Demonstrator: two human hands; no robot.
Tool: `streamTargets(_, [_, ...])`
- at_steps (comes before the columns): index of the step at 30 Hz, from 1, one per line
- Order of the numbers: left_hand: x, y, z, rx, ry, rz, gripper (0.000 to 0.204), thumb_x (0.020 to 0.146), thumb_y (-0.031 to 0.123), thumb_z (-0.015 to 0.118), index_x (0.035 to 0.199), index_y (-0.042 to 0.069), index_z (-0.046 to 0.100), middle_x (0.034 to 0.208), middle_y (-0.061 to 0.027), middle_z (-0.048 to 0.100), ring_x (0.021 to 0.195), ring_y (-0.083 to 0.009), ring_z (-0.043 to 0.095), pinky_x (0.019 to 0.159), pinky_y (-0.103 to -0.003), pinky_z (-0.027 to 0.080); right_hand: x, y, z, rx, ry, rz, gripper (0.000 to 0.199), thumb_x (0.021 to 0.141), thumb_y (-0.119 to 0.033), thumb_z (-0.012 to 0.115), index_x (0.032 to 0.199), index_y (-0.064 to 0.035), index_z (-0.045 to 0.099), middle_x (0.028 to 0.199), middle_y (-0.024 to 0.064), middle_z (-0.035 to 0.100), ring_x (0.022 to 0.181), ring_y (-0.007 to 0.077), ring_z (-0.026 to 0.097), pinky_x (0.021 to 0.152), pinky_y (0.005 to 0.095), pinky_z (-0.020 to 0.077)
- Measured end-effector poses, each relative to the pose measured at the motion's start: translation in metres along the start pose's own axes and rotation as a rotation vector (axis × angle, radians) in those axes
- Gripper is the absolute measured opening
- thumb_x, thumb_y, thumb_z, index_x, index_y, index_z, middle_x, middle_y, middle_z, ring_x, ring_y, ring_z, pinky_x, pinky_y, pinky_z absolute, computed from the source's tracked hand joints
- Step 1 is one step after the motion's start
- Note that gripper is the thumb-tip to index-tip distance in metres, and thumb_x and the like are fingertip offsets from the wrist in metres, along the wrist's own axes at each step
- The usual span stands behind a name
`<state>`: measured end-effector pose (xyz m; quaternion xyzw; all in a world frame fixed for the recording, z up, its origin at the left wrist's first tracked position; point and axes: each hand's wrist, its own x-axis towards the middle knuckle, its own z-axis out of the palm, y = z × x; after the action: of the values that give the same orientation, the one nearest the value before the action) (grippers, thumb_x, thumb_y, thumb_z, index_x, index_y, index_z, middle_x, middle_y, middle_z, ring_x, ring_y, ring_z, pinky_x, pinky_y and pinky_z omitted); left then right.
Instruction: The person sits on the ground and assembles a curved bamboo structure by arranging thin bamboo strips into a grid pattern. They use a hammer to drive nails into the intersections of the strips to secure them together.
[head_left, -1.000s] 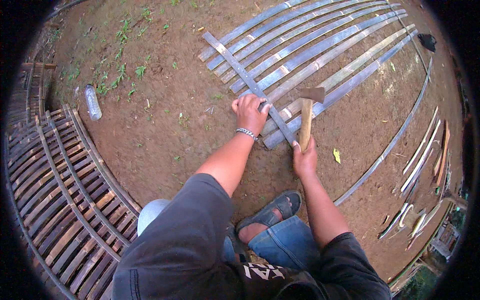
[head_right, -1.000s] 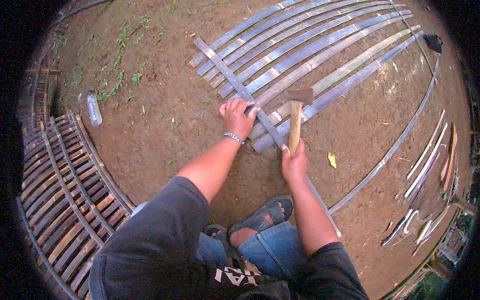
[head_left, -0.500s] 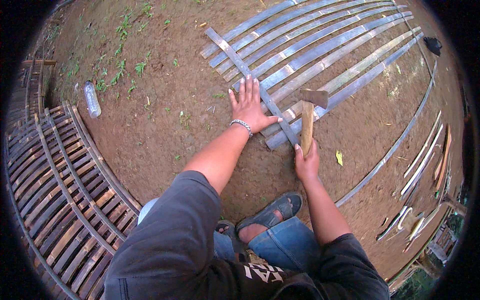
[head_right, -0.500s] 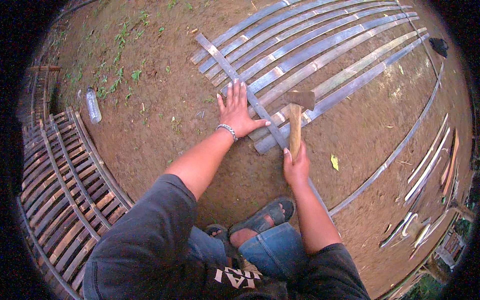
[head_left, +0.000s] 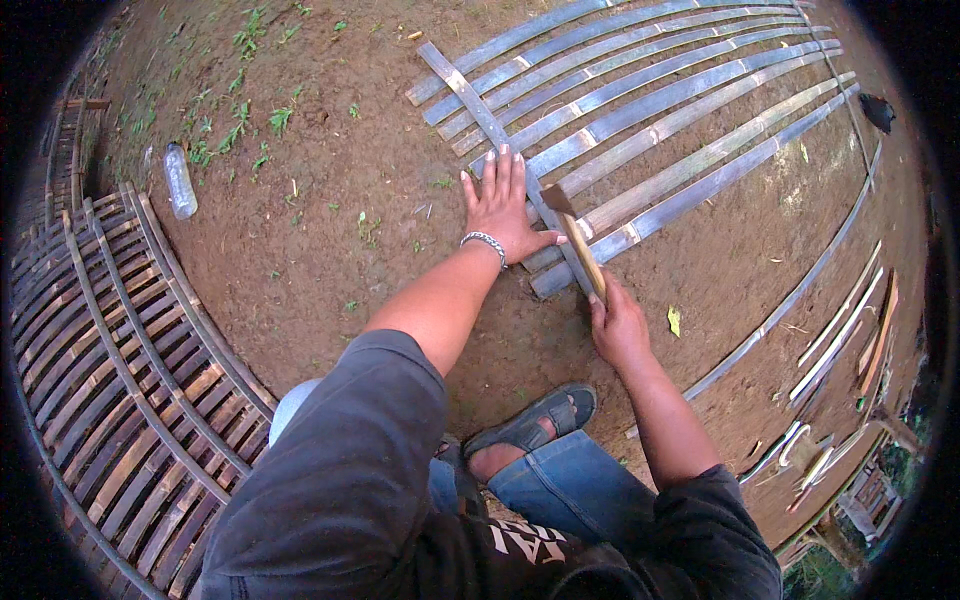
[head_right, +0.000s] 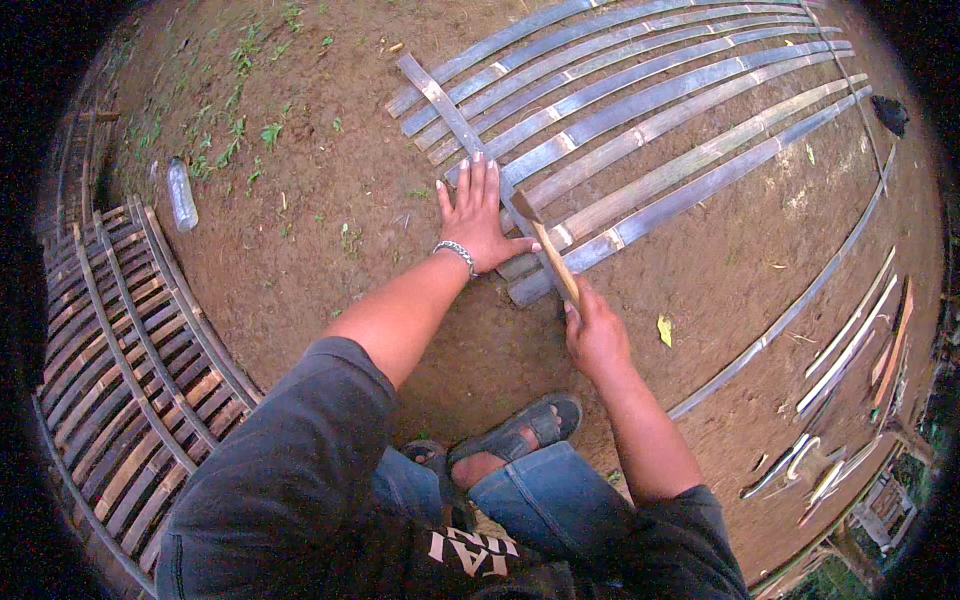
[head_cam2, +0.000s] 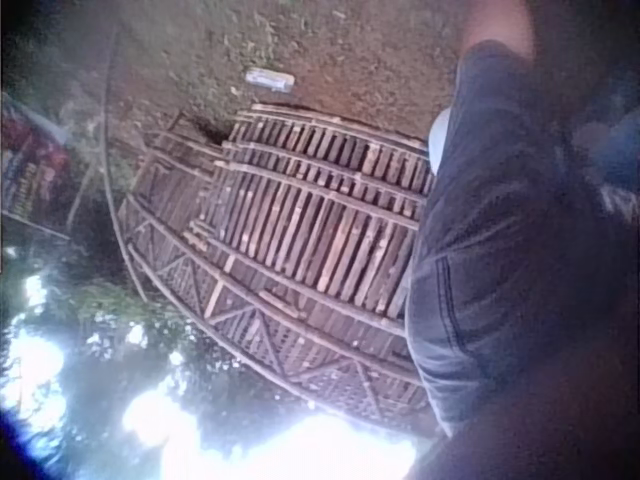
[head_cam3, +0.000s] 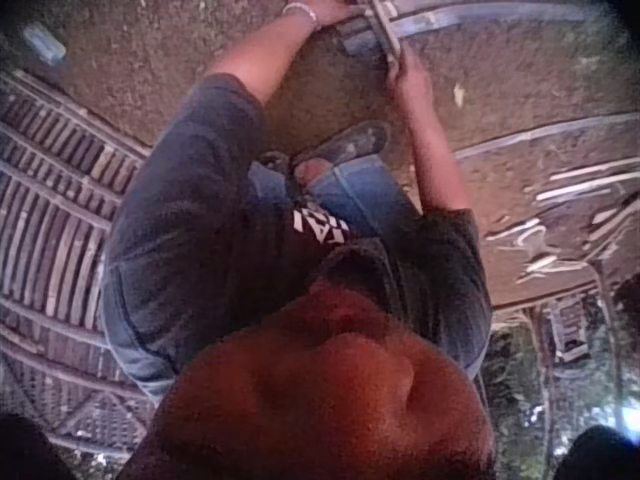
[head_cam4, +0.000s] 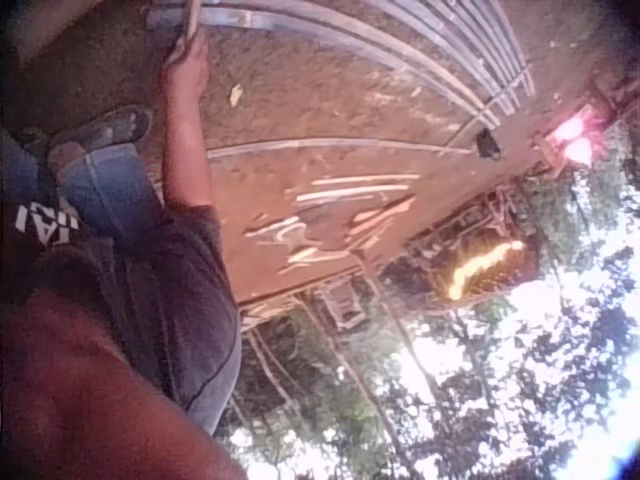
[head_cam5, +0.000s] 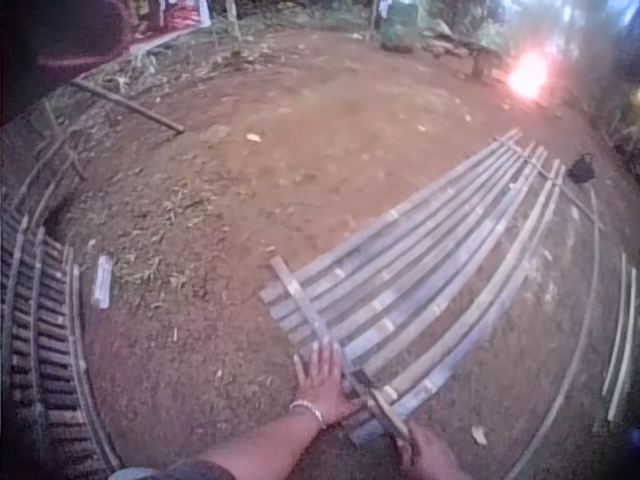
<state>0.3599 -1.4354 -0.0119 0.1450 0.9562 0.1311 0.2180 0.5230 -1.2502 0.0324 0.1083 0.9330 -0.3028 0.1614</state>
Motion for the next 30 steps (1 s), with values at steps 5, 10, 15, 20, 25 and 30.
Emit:
streamTargets(5, [-0.002,-0.004,0.004,-0.018,0.034,0.004,0.142,0.065,0.080,0.071,0.159,0.001,-0.001,0.168,-0.0178,-0.007,0.155,-0.0346,-0.009,0.120,-0.063,-0.003,-0.004,-0.022,-0.013,0.098,0.282,-0.258,0.051,0.094,-0.013,0.061,0.143,-0.0106,0.047,0.122,0.0241,0.063,0.107,0.0440,0.064,0.089,0.0493,0.0539])
streamTargets(10, [0.001,0.001,0.001,0.000,0.012,0.003,0.139,0.067,0.079,0.070,0.160,0.002,-0.001,0.168,-0.0164,-0.006,0.155,-0.0338,-0.008,0.120,-0.063,-0.003,0.002,0.006,-0.002,-0.047,0.075,-0.070,0.049,0.094,-0.013,0.060,0.141,-0.0094,0.047,0.124,0.0241,0.062,0.109,0.0434,0.063,0.091,0.0469,0.0535])
streamTargets(15, [0.000,-0.006,0.003,-0.008,0.043,0.013,0.141,0.064,0.079,0.072,0.160,0.002,0.001,0.168,-0.0172,-0.006,0.155,-0.0348,-0.007,0.120,-0.063,-0.002,0.003,-0.006,-0.006,0.066,0.252,-0.200,0.049,0.095,-0.014,0.060,0.141,-0.0092,0.047,0.125,0.0248,0.061,0.109,0.0439,0.063,0.090,0.0471,0.0537])
streamTargets(20, [-0.001,-0.004,0.005,-0.013,0.039,0.008,0.141,0.064,0.079,0.071,0.160,0.002,0.001,0.168,-0.0167,-0.005,0.155,-0.0352,-0.007,0.120,-0.063,-0.003,0.003,0.013,0.008,-0.053,0.073,-0.066,0.051,0.094,-0.013,0.062,0.141,-0.0068,0.046,0.130,0.0236,0.060,0.112,0.0439,0.063,0.093,0.0477,0.0530])
streamTargets(25, [-0.003,-0.005,0.005,-0.034,0.028,0.010,0.142,0.064,0.080,0.071,0.160,0.002,0.000,0.168,-0.0164,-0.006,0.155,-0.0354,-0.006,0.120,-0.063,-0.004,-0.001,0.003,0.007,0.068,0.283,-0.174,0.051,0.093,-0.015,0.062,0.142,-0.0109,0.048,0.127,0.0254,0.061,0.114,0.0443,0.061,0.096,0.0491,0.0513])
streamTargets(30, [-0.001,-0.005,0.005,-0.014,0.033,0.007,0.142,0.065,0.080,0.070,0.160,0.002,-0.001,0.168,-0.0161,-0.006,0.155,-0.0348,-0.007,0.120,-0.062,-0.004,0.008,0.007,0.011,0.045,0.088,-0.061,0.047,0.095,-0.013,0.059,0.140,-0.0057,0.047,0.126,0.0270,0.061,0.115,0.0450,0.061,0.098,0.0468,0.0500])
